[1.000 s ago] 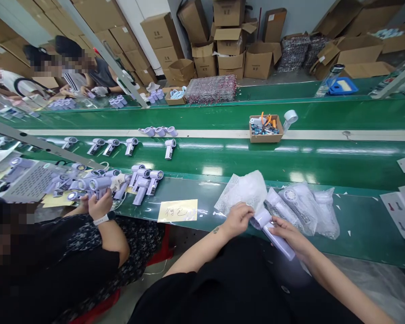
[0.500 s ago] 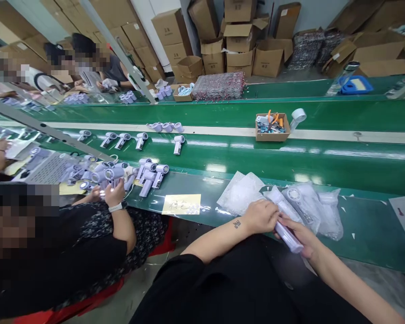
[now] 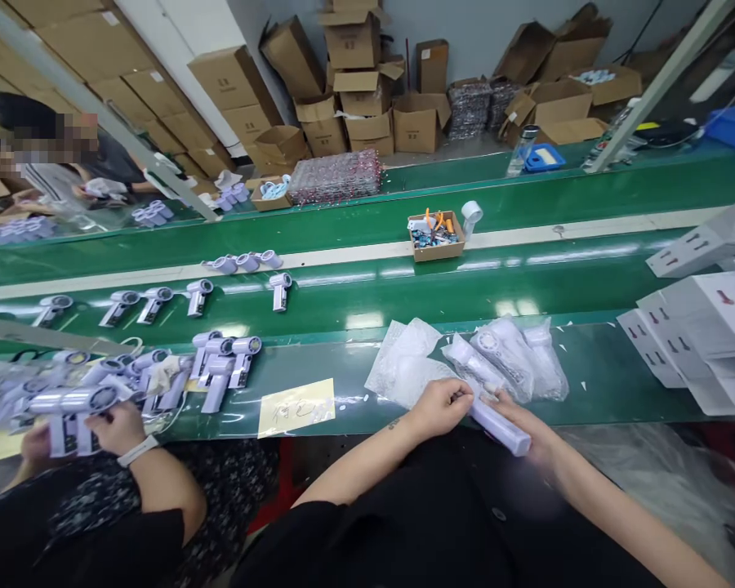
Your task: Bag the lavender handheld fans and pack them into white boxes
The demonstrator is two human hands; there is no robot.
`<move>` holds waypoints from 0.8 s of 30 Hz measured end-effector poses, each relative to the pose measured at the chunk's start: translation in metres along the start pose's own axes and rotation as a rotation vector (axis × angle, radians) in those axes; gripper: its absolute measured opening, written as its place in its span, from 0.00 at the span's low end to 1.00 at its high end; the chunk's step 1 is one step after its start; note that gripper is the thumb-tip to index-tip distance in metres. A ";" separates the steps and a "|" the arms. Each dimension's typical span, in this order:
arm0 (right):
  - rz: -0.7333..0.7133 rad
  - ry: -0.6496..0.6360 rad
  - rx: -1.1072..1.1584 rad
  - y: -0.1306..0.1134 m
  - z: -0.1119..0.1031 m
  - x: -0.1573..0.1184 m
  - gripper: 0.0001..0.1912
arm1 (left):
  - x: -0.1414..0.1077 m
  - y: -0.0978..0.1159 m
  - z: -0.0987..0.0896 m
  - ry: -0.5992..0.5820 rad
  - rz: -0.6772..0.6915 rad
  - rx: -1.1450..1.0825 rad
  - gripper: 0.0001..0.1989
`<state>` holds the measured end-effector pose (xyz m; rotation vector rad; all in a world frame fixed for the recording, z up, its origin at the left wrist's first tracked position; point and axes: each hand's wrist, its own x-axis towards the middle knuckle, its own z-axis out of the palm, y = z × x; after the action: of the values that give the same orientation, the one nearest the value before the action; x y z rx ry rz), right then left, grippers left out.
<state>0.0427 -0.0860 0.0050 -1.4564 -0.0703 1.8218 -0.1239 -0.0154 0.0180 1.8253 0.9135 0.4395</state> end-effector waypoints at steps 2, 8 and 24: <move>-0.010 0.005 -0.033 0.004 -0.001 0.003 0.16 | 0.001 -0.003 0.002 -0.033 0.039 0.012 0.09; -0.164 0.115 -0.169 0.030 0.008 0.017 0.09 | -0.009 -0.013 0.005 -0.131 0.257 0.234 0.08; -0.471 -0.180 0.206 -0.011 0.032 -0.079 0.11 | -0.005 0.044 -0.036 -0.450 0.317 0.092 0.54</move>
<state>0.0242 -0.1124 0.0849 -1.0247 -0.2832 1.5146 -0.1338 -0.0056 0.0731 2.0491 0.3423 0.1652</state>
